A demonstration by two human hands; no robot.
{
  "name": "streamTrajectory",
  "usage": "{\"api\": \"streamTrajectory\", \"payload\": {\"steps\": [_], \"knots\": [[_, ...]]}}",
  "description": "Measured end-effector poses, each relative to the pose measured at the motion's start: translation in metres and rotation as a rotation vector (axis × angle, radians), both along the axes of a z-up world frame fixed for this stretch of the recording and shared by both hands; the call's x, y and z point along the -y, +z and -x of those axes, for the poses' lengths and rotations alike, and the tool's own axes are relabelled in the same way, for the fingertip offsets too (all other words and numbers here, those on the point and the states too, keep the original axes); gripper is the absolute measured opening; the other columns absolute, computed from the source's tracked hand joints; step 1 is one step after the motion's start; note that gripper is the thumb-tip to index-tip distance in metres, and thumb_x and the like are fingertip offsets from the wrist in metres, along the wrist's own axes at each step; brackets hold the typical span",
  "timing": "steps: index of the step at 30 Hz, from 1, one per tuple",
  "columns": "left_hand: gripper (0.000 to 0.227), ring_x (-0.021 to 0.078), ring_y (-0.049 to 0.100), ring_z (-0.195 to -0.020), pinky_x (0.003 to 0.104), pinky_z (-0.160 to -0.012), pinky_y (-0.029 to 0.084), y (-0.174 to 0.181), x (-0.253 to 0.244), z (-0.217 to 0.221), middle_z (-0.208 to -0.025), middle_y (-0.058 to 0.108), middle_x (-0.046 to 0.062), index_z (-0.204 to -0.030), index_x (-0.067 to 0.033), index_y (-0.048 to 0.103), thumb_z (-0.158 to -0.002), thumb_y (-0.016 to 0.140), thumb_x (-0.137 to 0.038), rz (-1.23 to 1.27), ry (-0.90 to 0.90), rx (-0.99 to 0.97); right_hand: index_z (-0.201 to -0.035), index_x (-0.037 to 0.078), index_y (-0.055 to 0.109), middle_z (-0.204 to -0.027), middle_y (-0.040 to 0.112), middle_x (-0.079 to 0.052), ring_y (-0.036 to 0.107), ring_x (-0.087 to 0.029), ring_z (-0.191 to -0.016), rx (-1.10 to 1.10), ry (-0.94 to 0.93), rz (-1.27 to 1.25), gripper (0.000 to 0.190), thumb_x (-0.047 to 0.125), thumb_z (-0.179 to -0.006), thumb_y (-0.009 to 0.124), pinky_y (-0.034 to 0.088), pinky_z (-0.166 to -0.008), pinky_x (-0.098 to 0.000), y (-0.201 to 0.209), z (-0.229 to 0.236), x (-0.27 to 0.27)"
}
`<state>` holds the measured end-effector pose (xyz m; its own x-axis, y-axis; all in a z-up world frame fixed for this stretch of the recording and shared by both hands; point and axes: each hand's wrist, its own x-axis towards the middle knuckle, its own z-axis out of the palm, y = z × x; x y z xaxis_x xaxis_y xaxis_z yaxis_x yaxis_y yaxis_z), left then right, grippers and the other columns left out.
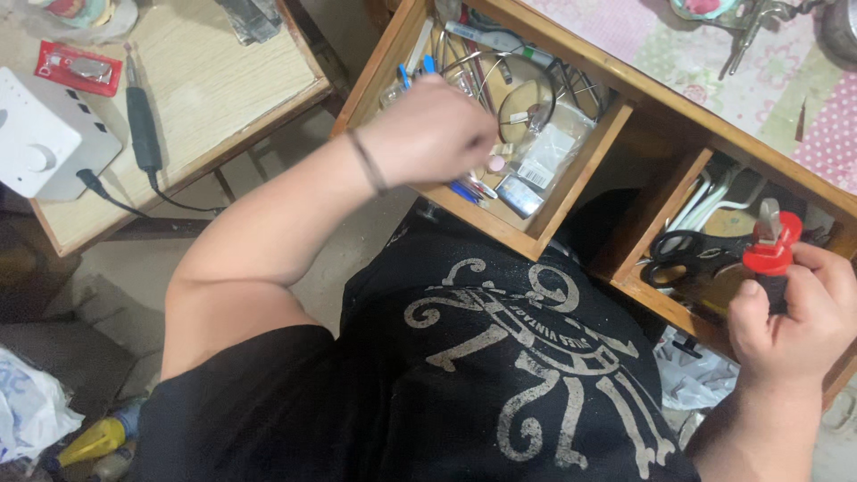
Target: The person is assembling a dental prosthesis by placing small artificial teeth into a pink and blue mold. They use a metal tool to adjust the teeth and a pair of pliers to cut a small metal wire, which is then inserted into the mold.
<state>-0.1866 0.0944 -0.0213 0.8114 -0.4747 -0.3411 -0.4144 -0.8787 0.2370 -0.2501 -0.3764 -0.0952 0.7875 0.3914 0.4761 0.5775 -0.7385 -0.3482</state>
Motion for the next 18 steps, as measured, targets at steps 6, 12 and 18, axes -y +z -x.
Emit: {"api": "streamTrajectory", "payload": {"steps": [6,12,18], "knots": [[0.013,0.0115,0.062,-0.071,0.029,-0.063,0.053,0.011,-0.050,0.007,-0.084,0.066,-0.001,-0.107,-0.0097,0.066,-0.110,0.054,-0.014,0.652,0.245,0.527,-0.117,-0.015,0.072,-0.127,0.060,-0.030,0.056,-0.041,-0.121,-0.159,-0.023,-0.107,0.013,-0.008,-0.106,0.071,0.045,-0.113,-0.0483,0.015,-0.017,-0.016],[0.022,0.0002,0.044,-0.060,0.014,-0.054,0.037,0.029,-0.047,0.009,-0.071,0.049,-0.009,-0.110,-0.0125,0.072,-0.109,0.060,-0.031,1.417,0.463,0.014,-0.126,-0.006,0.079,-0.140,0.069,-0.027,0.062,-0.037,-0.135,-0.163,0.071,-0.079,0.020,-0.005,-0.109,0.087,0.048,-0.123,-0.0473,0.078,-0.061,-0.107],[0.031,0.0043,0.038,-0.053,0.018,-0.051,0.033,0.033,-0.016,0.002,-0.060,0.046,-0.003,-0.105,-0.0043,0.074,-0.103,0.062,-0.033,1.633,0.405,-0.344,-0.129,-0.001,0.079,-0.131,0.063,-0.020,0.060,-0.035,-0.125,-0.211,0.283,-0.146,0.030,0.012,-0.104,0.092,0.047,-0.109,-0.0481,0.085,-0.113,-0.179]]}}
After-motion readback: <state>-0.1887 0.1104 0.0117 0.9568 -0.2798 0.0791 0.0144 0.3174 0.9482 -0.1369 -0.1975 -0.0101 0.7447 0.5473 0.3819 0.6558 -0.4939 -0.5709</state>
